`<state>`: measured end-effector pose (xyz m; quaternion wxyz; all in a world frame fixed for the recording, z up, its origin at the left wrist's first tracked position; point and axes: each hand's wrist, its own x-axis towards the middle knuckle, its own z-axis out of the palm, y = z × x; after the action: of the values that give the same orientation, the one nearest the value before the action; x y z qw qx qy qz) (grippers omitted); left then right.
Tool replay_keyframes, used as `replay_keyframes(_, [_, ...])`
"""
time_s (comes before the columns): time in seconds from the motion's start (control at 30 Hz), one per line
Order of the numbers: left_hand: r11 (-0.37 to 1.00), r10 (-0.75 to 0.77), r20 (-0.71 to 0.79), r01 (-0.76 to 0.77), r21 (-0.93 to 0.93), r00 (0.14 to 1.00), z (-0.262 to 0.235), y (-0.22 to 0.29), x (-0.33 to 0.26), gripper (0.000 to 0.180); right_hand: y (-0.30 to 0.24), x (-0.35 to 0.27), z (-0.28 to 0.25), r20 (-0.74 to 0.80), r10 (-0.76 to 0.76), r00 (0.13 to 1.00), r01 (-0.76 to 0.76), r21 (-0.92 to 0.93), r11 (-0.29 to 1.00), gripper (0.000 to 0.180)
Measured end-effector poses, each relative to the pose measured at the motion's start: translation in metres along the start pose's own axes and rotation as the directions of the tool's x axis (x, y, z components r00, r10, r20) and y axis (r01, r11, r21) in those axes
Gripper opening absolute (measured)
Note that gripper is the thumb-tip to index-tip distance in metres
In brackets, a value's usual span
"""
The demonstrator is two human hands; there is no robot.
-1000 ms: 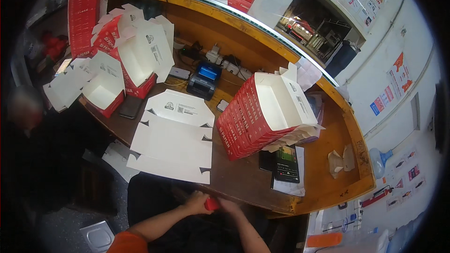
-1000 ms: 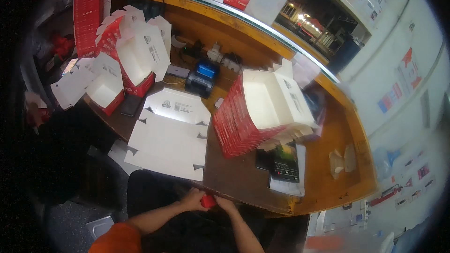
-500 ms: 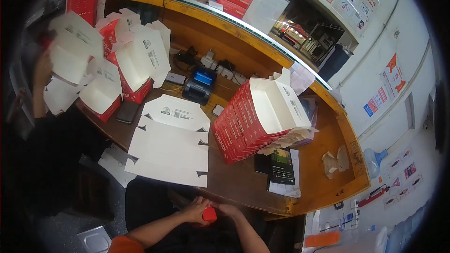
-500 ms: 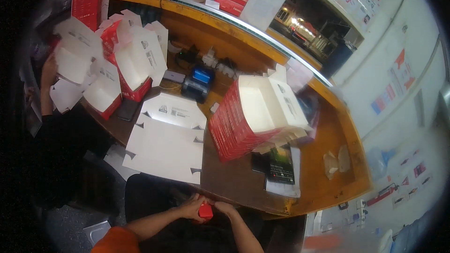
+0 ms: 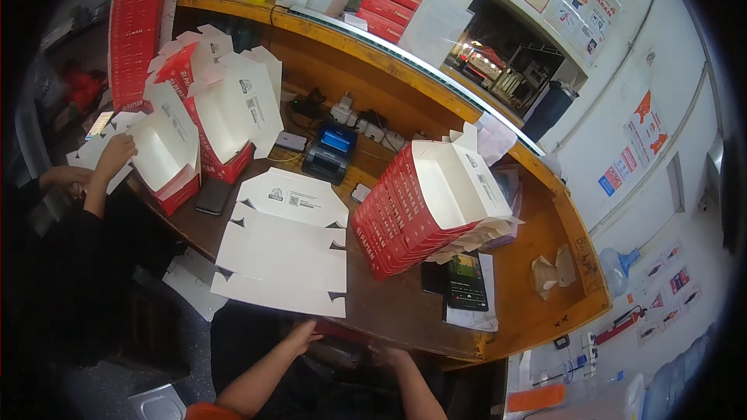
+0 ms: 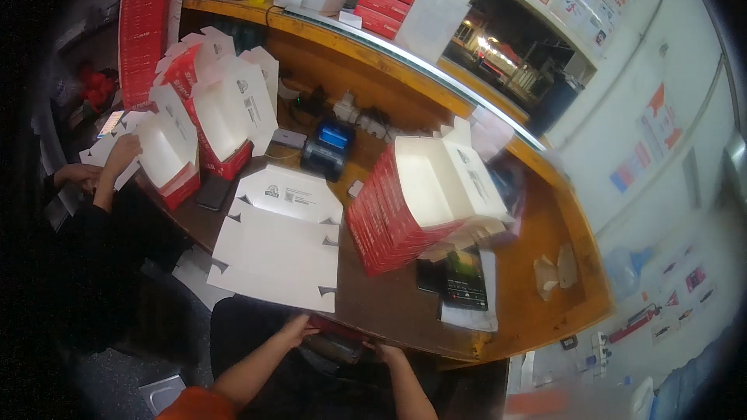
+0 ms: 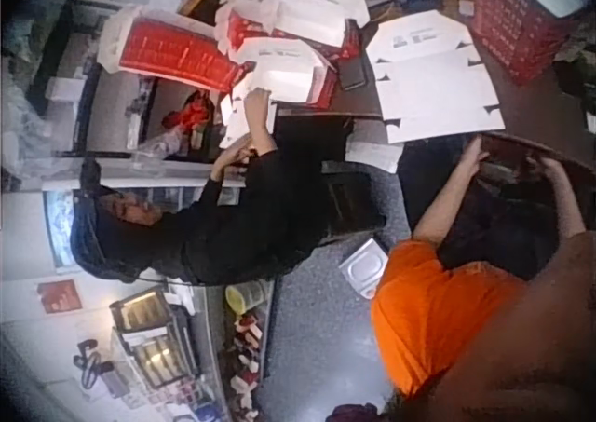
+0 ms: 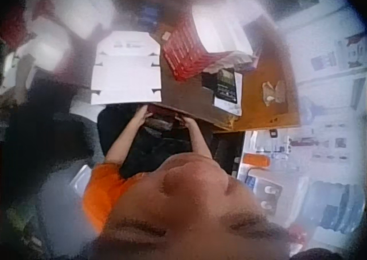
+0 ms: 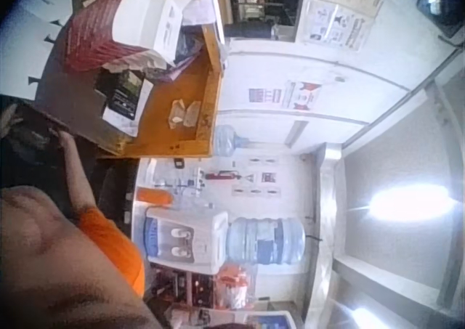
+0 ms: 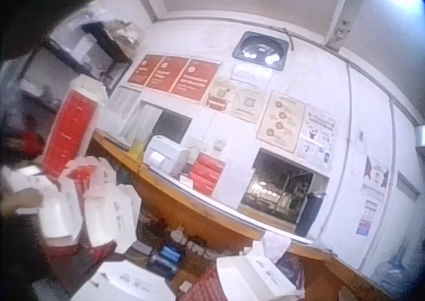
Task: The person assembles red and white cardboard food boxes by folding the flat pieces into shape and stacking them on a wooden counter. Another person is visible in the background performing the same task. The camera moves erratically, frequently losing focus on the hands and the boxes.
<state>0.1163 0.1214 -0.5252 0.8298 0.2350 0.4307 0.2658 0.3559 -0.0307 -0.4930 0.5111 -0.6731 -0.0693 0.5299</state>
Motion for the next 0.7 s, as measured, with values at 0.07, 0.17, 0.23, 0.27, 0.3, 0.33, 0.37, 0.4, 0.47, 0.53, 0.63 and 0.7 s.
replay_keyframes(0.07, [0.754,0.256,-0.015,-0.190,0.629,0.967,-0.004,0.006,0.001,0.042,0.001,0.001,0.002,-0.031,-0.046,0.998,0.038,-0.218,0.975,0.034])
replay_keyframes(0.17, [0.429,0.404,0.278,-0.449,0.784,0.871,0.014,0.023,-0.028,0.046,0.003,-0.013,0.002,0.001,-0.229,0.974,0.213,-0.366,0.906,0.036])
replay_keyframes(0.23, [0.365,0.330,0.409,-0.515,0.776,0.851,0.017,0.020,-0.026,0.053,0.002,-0.015,0.011,-0.027,-0.213,0.977,0.198,-0.265,0.944,0.036])
replay_keyframes(0.27, [0.365,0.313,0.411,-0.507,0.781,0.857,0.008,0.009,-0.012,0.052,0.001,-0.015,0.018,-0.035,-0.205,0.978,0.193,-0.215,0.957,0.037])
replay_keyframes(0.3, [0.368,0.294,0.408,-0.496,0.786,0.864,-0.004,-0.003,0.001,0.052,-0.001,-0.018,0.026,0.005,-0.216,0.976,0.215,-0.112,0.970,0.036])
replay_keyframes(0.33, [0.376,0.271,0.404,-0.482,0.791,0.874,-0.011,-0.012,0.007,0.051,-0.005,-0.024,0.035,0.040,-0.225,0.973,0.226,-0.009,0.974,0.036])
replay_keyframes(0.37, [0.581,0.221,0.408,-0.456,0.675,0.886,0.028,0.015,-0.037,0.048,-0.006,-0.039,0.013,0.006,-0.243,0.970,0.241,0.100,0.965,0.035])
replay_keyframes(0.4, [0.599,0.113,0.357,-0.350,0.720,0.927,0.020,0.019,-0.035,0.047,-0.011,-0.037,0.016,0.175,-0.149,0.973,0.126,0.136,0.983,0.036])
replay_keyframes(0.47, [0.594,-0.129,0.246,-0.124,0.795,0.961,-0.001,0.020,-0.021,0.045,-0.013,-0.031,0.011,0.480,0.031,0.877,-0.121,0.157,0.980,0.037])
replay_keyframes(0.53, [0.586,-0.118,0.256,-0.141,0.798,0.959,-0.010,0.015,-0.030,0.043,-0.015,-0.054,0.042,0.485,0.126,0.865,-0.058,-0.154,0.986,0.038])
replay_keyframes(0.63, [0.583,-0.091,0.248,-0.151,0.798,0.964,-0.021,0.002,-0.036,0.043,-0.007,-0.065,0.059,0.482,0.092,0.871,0.156,-0.450,0.879,0.040])
replay_keyframes(0.7, [0.650,-0.082,0.242,-0.132,0.748,0.967,-0.022,0.002,-0.044,0.042,0.005,-0.057,0.061,0.474,-0.049,0.879,0.300,-0.471,0.830,0.041])
